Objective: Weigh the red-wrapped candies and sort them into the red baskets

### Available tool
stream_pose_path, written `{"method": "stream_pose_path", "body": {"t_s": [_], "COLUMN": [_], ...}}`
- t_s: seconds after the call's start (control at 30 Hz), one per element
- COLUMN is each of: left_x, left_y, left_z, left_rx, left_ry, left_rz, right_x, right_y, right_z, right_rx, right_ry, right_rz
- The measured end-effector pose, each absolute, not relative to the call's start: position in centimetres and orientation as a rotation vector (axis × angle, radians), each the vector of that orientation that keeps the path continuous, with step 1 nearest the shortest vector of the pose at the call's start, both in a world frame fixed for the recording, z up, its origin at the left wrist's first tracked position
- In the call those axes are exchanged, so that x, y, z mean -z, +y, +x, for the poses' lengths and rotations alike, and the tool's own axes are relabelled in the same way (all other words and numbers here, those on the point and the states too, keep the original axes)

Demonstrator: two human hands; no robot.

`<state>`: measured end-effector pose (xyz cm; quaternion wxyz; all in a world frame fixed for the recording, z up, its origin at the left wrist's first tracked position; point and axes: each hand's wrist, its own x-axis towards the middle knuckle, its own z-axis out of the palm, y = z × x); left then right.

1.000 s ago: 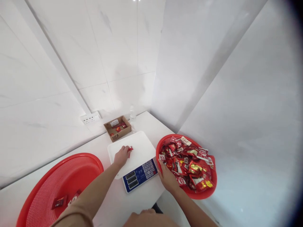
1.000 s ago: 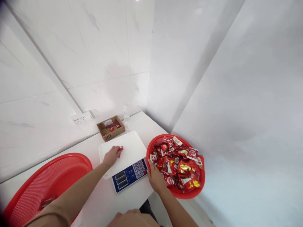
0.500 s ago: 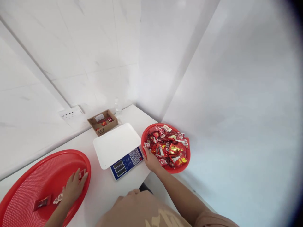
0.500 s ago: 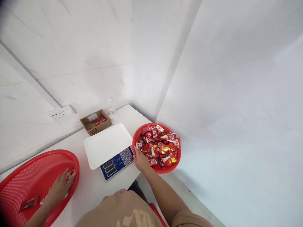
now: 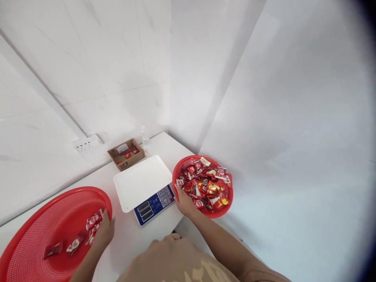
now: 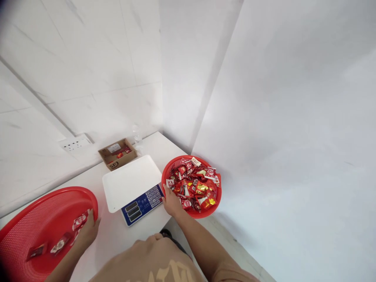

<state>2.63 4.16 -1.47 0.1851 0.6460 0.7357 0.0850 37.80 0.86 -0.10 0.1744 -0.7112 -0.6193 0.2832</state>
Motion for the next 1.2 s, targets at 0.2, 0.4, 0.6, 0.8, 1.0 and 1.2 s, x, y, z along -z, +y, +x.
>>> {"method": "stream_pose_path", "body": {"t_s": [0.2, 0.4, 0.6, 0.8, 1.0, 1.2], "left_x": [0.6, 0.6, 0.1, 0.0, 0.0, 0.0], "left_y": [3.7, 4.5, 7.4, 9.2, 10.4, 9.5], "left_z": [3.7, 6.6, 10.0, 12.2, 14.0, 14.3], "left_rx": [-0.337, -0.39, -0.241, -0.068, 0.106, 0.123], "left_ry": [2.121, 2.081, 1.832, 1.767, 1.733, 1.698], "left_rz": [1.713, 2.133, 2.341, 2.334, 2.3, 2.294], "right_x": [0.4, 0.6, 0.5, 0.8, 0.3, 0.8], "right_y": [0.9, 0.9, 0.8, 0.9, 5.0, 10.6], "right_z": [38.0, 37.9, 37.8, 38.2, 41.2, 44.2], "right_rx": [-0.851, -0.835, -0.791, -0.839, -0.601, -0.638], "right_ry": [-1.749, -1.712, -1.696, -1.653, -1.539, -1.558], "right_rz": [-2.027, -2.047, -2.054, -1.98, -1.944, -2.272]}}
